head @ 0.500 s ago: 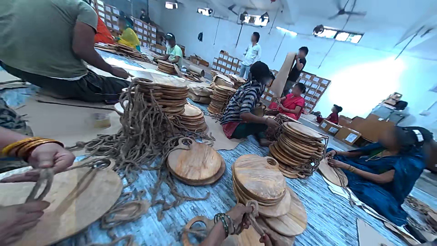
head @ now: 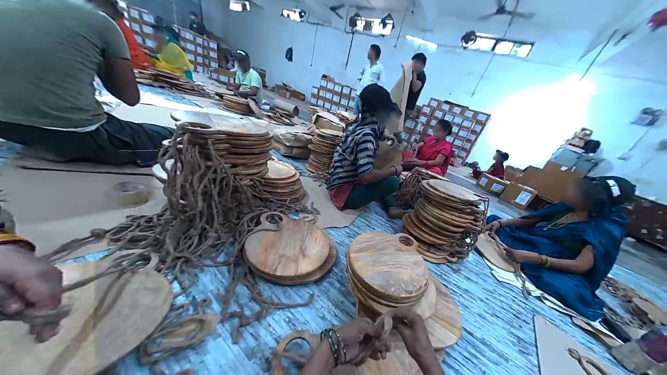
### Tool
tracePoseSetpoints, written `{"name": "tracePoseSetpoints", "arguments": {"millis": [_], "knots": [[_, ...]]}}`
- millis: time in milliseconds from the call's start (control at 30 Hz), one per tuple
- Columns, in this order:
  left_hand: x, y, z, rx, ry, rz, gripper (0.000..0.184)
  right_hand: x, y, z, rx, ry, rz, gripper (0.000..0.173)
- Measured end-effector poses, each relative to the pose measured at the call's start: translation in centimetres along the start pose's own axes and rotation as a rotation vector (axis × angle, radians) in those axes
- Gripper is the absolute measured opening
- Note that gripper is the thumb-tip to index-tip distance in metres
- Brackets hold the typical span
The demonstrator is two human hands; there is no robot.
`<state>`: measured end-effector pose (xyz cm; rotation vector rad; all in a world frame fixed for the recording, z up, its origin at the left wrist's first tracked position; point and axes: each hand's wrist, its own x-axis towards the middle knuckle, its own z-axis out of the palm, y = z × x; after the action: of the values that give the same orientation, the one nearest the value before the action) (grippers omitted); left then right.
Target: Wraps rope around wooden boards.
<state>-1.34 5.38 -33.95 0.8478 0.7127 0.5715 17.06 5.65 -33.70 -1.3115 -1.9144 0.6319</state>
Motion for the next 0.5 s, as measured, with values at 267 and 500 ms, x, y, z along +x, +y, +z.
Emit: {"name": "tracePoseSetpoints", "arguments": {"millis": [267, 500], "knots": [[1.6, 0.4, 1.7, 0.533, 0.314, 0.167, 0.033, -3.7, -4.3, 2.8, -0.355, 0.489, -0.077, 0.017], [0.7, 0.2, 4.0, 0.837, 0.398, 0.263, 0.038, -4.0, -6.3, 3.0, -0.447, 0.338, 0.276, 0.025]]}}
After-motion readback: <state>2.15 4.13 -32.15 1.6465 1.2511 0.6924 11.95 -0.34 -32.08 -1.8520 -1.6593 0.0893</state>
